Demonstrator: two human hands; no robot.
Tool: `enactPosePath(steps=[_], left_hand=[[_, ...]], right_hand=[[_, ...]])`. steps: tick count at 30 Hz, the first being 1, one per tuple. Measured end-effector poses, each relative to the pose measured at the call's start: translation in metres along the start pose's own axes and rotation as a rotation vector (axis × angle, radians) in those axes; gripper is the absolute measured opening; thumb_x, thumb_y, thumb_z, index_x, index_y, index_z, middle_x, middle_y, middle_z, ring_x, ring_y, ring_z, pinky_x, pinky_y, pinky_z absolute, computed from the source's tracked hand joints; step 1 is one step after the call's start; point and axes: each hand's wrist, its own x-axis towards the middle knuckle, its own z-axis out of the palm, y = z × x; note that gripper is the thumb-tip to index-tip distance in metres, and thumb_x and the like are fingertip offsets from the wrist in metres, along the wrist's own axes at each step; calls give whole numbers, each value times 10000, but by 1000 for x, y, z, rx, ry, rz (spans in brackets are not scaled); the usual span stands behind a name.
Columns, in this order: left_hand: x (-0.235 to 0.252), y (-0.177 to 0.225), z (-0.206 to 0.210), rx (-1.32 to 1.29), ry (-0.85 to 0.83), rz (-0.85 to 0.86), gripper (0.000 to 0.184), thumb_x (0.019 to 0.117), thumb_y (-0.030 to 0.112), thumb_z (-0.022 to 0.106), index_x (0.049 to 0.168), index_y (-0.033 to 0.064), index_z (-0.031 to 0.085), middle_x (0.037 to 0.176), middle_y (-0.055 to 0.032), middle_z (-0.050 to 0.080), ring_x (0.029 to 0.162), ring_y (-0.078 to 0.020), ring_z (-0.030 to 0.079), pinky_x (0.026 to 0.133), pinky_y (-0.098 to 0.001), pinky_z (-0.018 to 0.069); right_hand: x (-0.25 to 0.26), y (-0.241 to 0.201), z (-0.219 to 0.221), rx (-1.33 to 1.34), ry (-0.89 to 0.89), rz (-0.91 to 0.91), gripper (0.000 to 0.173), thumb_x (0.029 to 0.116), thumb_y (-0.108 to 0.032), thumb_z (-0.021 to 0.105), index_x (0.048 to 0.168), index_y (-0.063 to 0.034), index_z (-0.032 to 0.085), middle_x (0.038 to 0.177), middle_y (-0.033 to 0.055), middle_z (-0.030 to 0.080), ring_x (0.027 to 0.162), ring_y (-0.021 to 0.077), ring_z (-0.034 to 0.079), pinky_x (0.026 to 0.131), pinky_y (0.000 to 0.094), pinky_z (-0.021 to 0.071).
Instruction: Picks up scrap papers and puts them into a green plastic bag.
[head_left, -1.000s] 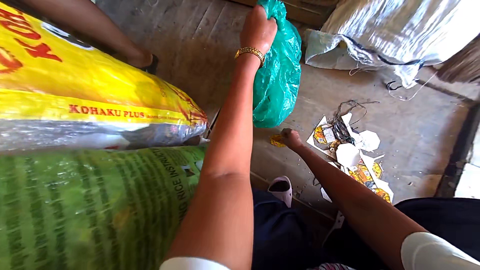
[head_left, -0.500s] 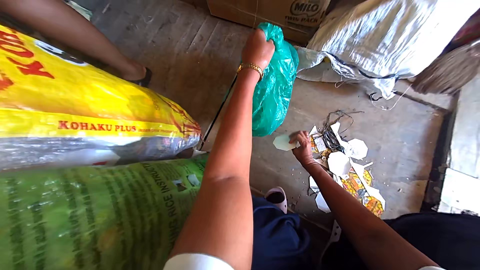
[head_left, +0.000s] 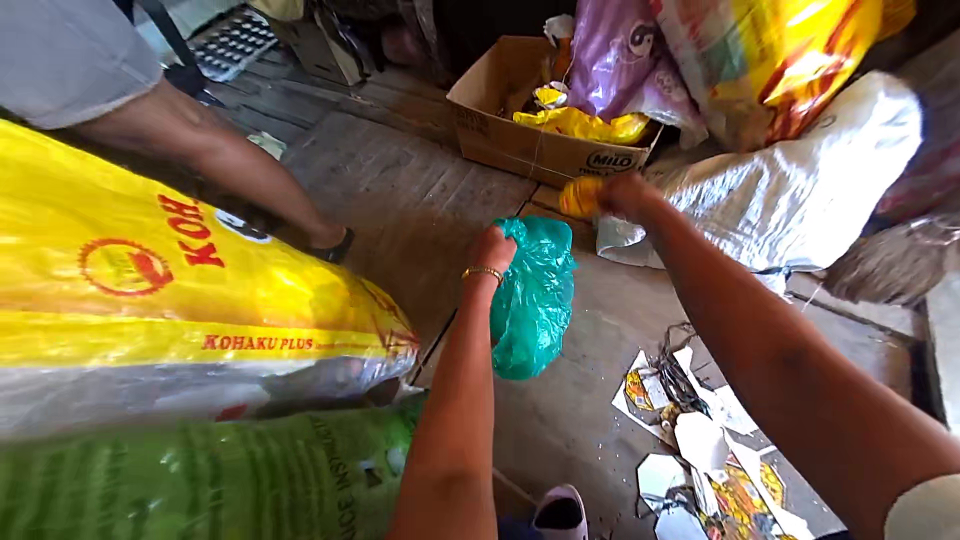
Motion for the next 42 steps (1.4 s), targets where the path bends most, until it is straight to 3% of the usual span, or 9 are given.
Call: enactPosePath(steps=[3,5,17,20,23,30,33,36,42], left_hand=[[-1,3,-1,35,1,3,362,1058,215,499,1240,-77,613,1226,-307,642,1197,-448,613,999,-645,458],[-1,9,1,47,-22,0,364,1061,224,498,1240,-69,618,1220,-303,646,1199,-444,615,1004,-638,460],[12,48,48,-3,-90,105,363,1052,217,489,1250,-67,599,1259,-288,627,1224,-417,600,1012,-621,459],[11,54,58,-30,-69,155,395,1030,181,530,1351,-48,559,1330,-265,612,1273,-378,585,1068,-575,448],[10,63,72,-21,-56,199,408,1015,150,526,1366,-57,544,1358,-271,593,1300,-384,565,1089,-579,427],[2,90,81,19,-32,221,453,1003,150,515,1402,-64,497,1399,-274,559,1343,-385,527,1103,-587,404],[4,92,88,47,-58,249,472,997,151,512,1427,-40,478,1420,-253,550,1355,-349,525,1116,-566,401],[5,97,92,63,-69,273,458,998,165,508,1413,-30,504,1389,-252,573,1324,-360,542,1095,-581,402],[1,110,102,159,-47,383,380,986,181,517,1278,-39,618,1312,-284,610,1268,-420,569,1054,-627,410]], right_hand=[[26,-79,-11,356,82,-17,545,1062,-386,560,1461,-33,448,1213,163,642,919,219,689,770,362,590],[25,-81,-10,278,59,-12,553,1061,-409,555,1471,-53,450,1228,182,626,902,246,692,728,374,596],[-90,211,-54,-95,-97,375,322,1069,-201,570,1318,0,605,1055,181,700,782,220,670,676,378,562],[-126,251,-68,-201,-108,420,393,1034,-163,628,1370,34,573,1152,262,674,908,350,675,808,510,562],[-160,299,-77,-354,-61,454,425,986,-186,706,1343,24,610,1110,276,689,854,379,688,783,555,565],[-209,358,-35,-532,-192,354,355,873,-159,813,1143,53,723,1075,294,709,993,466,684,906,687,504],[-227,347,-12,-673,-318,395,477,762,-136,899,1177,1,709,1329,297,596,1274,495,547,1017,708,444],[-260,348,4,-795,-326,242,752,585,-74,984,1266,-36,667,1453,312,461,1356,525,433,1022,703,416],[-292,361,17,-917,-213,46,560,684,12,895,1193,55,664,1345,287,559,1275,487,522,997,642,445]])
